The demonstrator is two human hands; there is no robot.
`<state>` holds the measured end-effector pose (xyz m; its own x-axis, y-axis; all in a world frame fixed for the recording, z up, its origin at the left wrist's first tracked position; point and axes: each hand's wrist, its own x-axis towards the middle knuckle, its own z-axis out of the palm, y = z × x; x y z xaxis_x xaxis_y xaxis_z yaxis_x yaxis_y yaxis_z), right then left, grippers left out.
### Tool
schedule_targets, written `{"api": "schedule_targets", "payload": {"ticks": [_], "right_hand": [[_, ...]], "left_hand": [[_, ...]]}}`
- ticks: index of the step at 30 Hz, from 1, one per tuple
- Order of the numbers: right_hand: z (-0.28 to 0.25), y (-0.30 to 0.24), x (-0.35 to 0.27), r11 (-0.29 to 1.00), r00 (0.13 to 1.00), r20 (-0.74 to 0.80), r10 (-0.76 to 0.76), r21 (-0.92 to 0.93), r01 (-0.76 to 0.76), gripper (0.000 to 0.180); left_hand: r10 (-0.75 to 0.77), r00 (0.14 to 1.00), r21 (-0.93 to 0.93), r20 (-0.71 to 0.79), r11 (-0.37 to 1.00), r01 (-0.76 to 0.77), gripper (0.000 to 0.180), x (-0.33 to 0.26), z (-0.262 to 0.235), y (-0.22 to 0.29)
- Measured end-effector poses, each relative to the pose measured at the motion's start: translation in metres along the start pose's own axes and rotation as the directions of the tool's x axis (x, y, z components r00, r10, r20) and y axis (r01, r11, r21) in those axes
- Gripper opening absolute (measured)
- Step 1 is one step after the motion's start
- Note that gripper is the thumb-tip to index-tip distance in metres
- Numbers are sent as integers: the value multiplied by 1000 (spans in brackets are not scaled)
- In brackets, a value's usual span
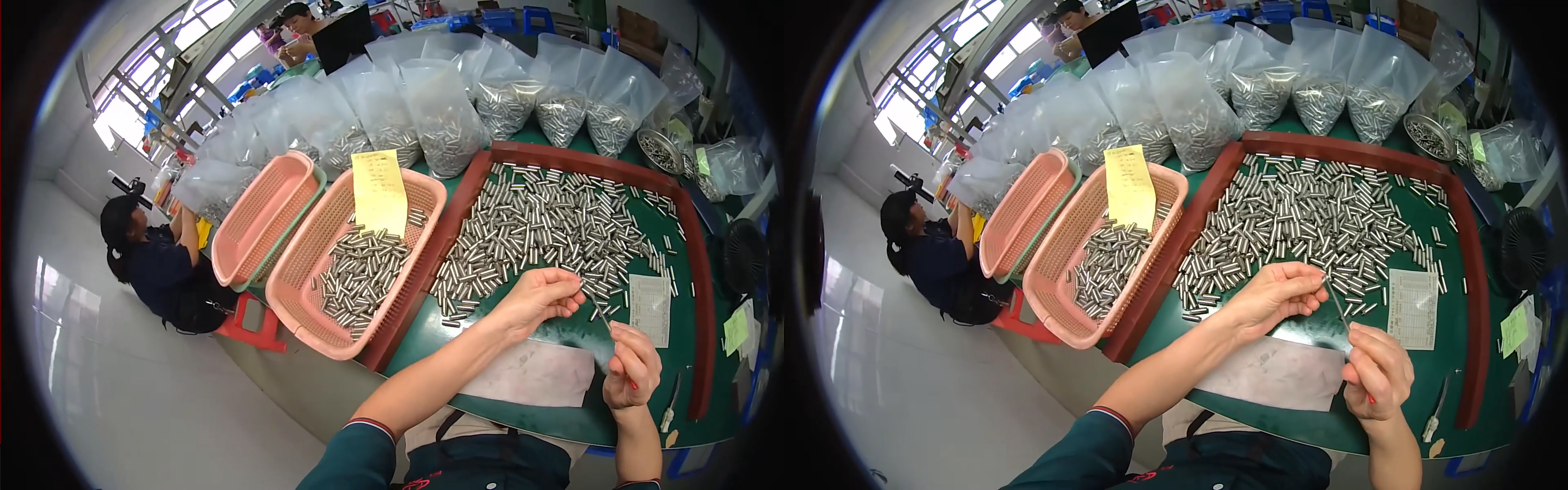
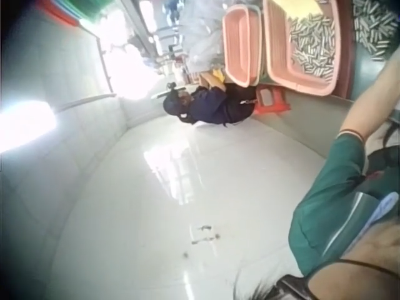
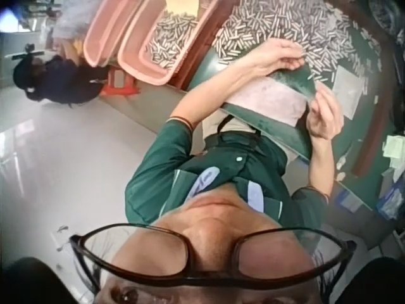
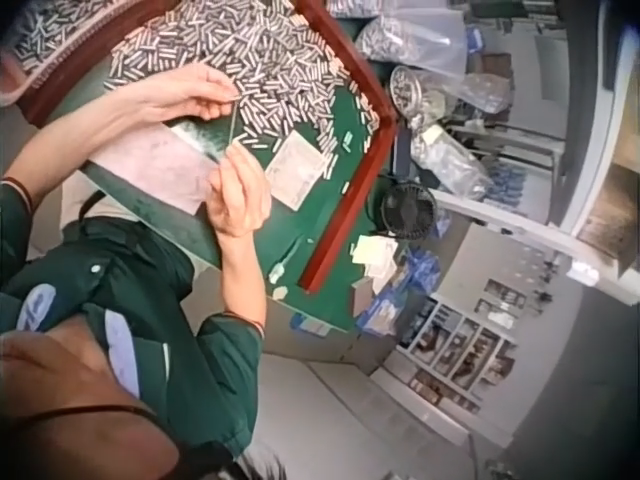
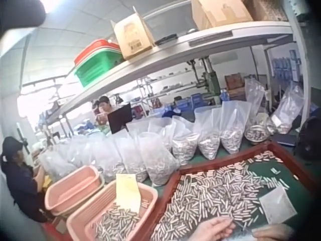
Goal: Inspecting and sorting small metal cylinder components on a workbench.
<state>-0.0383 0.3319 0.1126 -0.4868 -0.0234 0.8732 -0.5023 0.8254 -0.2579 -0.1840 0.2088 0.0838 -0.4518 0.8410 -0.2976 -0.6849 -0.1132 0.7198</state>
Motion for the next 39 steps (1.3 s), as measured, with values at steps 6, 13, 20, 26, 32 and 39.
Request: {"api": "schedule_targets", "payload": {"ticks": [6,13,20,26,32,39], "right_hand": [[2,-1,-1,1000,1000,-11,4,17,-4,22],[3,1,-3,1000,1000,-6,15,6,-15,22],[6,0,-2,996,998,0,68,53,-68,17],[6,-1,0,992,994,11,111,56,-111,14],[-1,-1,1,996,996,10,89,-14,-89,18],[2,-5,1,989,989,36,141,-43,-140,16]], "left_hand": [[-5,1000,-115,19,993,8,13,-1,-3,-2],[-27,998,-96,65,995,33,12,-1,-1,-2],[-4,998,-77,63,997,9,13,-2,-2,1],[31,998,-57,47,998,-28,14,-4,0,3],[63,991,-98,115,994,-52,14,-1,-6,2],[149,986,-144,76,980,-137,14,1,-4,-5]]}}
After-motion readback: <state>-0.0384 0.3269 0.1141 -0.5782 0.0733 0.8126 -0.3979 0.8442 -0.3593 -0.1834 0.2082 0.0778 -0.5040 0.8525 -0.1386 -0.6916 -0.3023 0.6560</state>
